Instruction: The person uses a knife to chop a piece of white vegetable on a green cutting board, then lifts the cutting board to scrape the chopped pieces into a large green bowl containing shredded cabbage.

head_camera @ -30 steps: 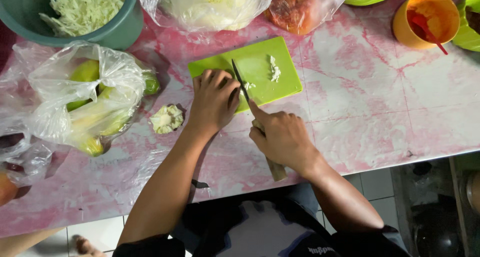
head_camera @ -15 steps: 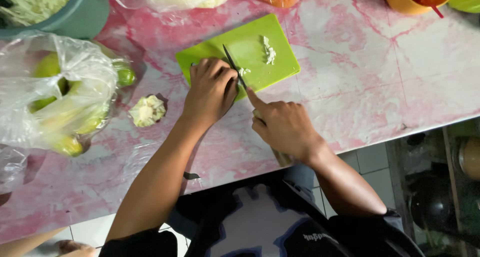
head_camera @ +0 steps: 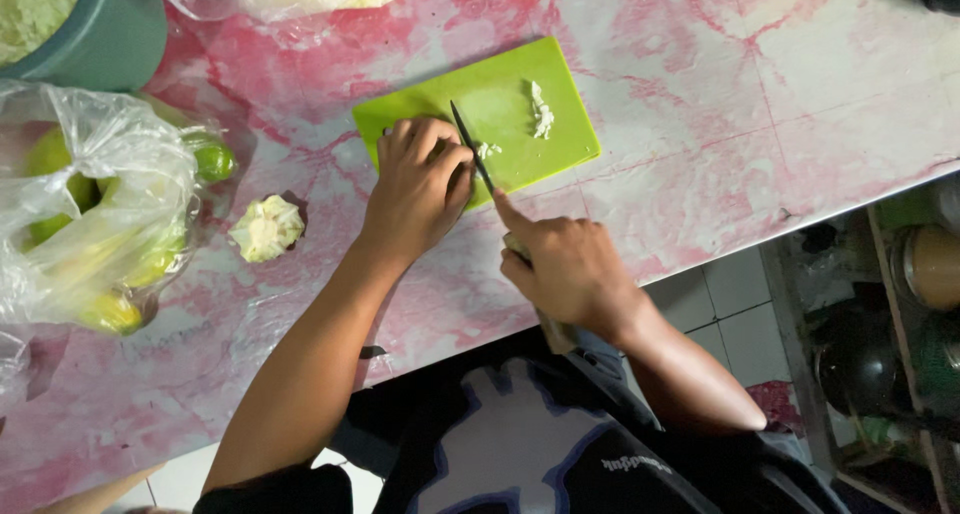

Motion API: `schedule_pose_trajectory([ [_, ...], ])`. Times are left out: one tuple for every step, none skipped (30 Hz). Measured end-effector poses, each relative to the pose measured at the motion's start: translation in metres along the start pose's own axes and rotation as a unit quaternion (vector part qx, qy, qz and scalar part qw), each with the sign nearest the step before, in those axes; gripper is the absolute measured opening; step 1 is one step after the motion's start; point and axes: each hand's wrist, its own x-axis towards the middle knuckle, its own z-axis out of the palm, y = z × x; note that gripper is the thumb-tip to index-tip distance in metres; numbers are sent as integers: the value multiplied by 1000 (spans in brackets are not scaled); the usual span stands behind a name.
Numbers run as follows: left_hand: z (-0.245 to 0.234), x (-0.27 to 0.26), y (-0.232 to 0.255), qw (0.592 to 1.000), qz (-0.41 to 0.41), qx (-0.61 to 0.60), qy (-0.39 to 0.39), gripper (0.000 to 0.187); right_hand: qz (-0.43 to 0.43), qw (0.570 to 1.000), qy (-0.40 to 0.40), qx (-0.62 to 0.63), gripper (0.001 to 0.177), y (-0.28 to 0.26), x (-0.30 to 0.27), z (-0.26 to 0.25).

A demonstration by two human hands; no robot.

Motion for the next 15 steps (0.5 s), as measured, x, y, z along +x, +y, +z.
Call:
schedule_pose_trajectory([
  [0,0,0,1000,4,0,1,14,16,1000,-7,-20,67,-2,2,4],
  [0,0,1,1000,3,-3,2,13,16,1000,-4,-22,67,-2,3,4],
  [0,0,1,1000,1,-6,3,12,5,999,19,-30,65,-2,4,4],
  [0,-2,1,1000,1,-6,3,12,-7,999,40,-36,63,-3,3,5],
  [0,-4,2,1000,-3,-6,-1,12,-7,999,40,-36,63,-3,0,5],
  [0,-3,0,1000,-5,-4,-3,12,7,999,26,-19,63,-3,-4,3],
  [0,-1,-1,1000,-3,-3,-1,12,21,1000,12,-2,64,-4,-5,2],
  [2,-1,0,1000,-4,7,1,12,20,1000,13,-2,64,-5,-4,5],
  [2,-1,0,1000,-6,16,2,12,19,1000,18,-12,64,-7,0,9],
  [2,-2,0,1000,-7,17,4,12,17,999,21,-21,64,-8,2,13],
  [1,-3,-1,1000,-6,10,-4,12,15,999,21,-22,64,-8,2,13],
  [0,-3,-2,1000,-5,3,-10,13,5,999,34,-24,64,-7,1,11],
  [1,-3,-2,1000,-6,5,-8,13,-5,999,47,-27,65,-6,1,10],
  [0,-4,-2,1000,-4,3,-6,13,-9,998,47,-27,65,-6,-1,9],
  [0,-4,-2,1000,-1,2,-4,14,-2,999,36,-14,65,-7,-3,8],
])
